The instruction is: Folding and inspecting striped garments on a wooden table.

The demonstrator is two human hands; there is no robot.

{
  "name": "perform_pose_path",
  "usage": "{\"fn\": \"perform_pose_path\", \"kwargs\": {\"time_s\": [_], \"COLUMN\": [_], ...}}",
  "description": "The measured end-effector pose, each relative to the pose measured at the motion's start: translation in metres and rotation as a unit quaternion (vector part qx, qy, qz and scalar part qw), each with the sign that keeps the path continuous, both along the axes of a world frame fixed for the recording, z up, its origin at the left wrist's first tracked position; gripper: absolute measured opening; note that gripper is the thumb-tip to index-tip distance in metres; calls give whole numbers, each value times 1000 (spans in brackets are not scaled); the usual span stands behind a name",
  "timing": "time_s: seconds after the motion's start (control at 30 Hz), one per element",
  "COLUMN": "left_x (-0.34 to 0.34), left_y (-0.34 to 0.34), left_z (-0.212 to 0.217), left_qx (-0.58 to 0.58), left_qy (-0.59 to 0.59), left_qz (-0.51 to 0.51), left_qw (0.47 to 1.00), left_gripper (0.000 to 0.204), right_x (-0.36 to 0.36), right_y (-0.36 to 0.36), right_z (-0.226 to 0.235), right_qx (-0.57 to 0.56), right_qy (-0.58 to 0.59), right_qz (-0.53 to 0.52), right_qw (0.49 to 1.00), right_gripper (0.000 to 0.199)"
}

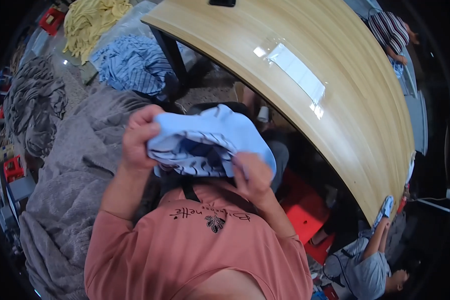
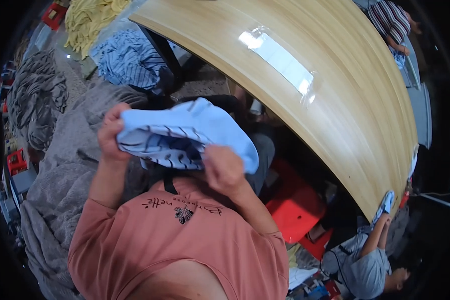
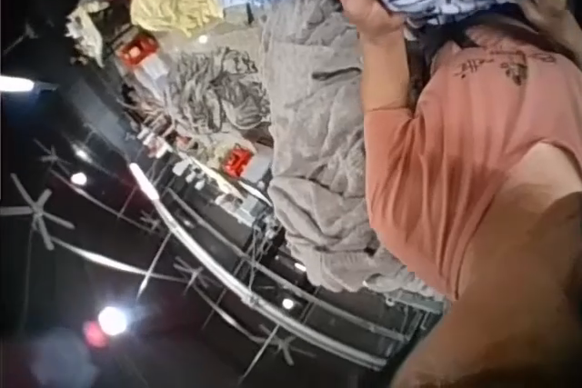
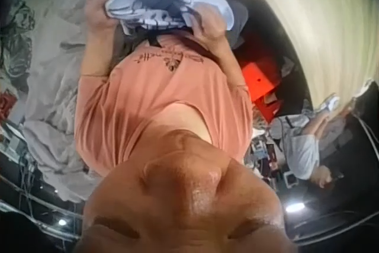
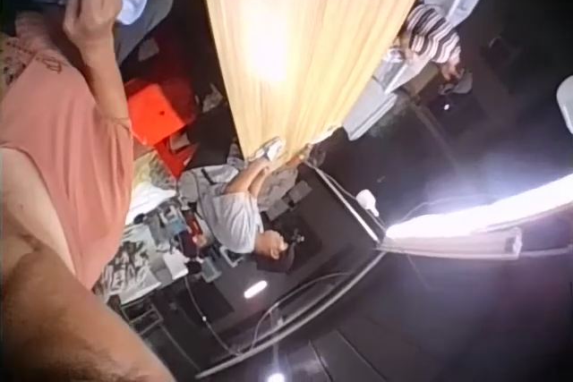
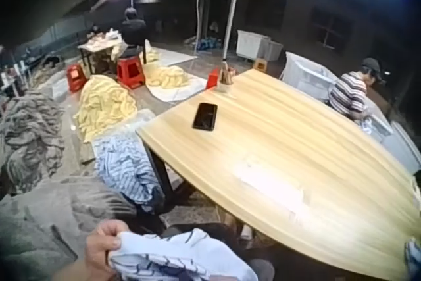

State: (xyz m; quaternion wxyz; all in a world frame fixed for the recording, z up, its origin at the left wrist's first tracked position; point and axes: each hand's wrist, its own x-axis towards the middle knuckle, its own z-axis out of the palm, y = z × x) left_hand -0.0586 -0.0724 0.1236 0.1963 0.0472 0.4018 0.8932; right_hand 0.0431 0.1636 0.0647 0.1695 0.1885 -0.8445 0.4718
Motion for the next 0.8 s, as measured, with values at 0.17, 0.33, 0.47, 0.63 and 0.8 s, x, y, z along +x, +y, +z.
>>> {"fn": "perform_pose_path", "kwargs": {"time_s": [0.17,0.33,0.47,0.63,0.8], "left_x": [1,2,5,8,9], "left_y": [-17,-97,-96,-70,46], "left_z": [9,55,107,98,52], "left_qx": [-31,-220,-441,-462,-517], "left_qy": [36,298,348,433,541], "left_qz": [22,200,422,408,80], "left_qw": [999,907,712,658,659], "left_gripper": [24,29,19,14,12], "right_x": [8,17,28,61,91], "right_y": [35,6,33,48,86], "right_z": [-45,-26,57,81,62], "right_qx": [127,-238,-431,-403,-271], "right_qy": [-256,-351,-151,50,57], "right_qz": [-147,-1,63,-187,-326], "right_qw": [947,906,888,895,904], "right_gripper": [83,24,18,25,23]}}
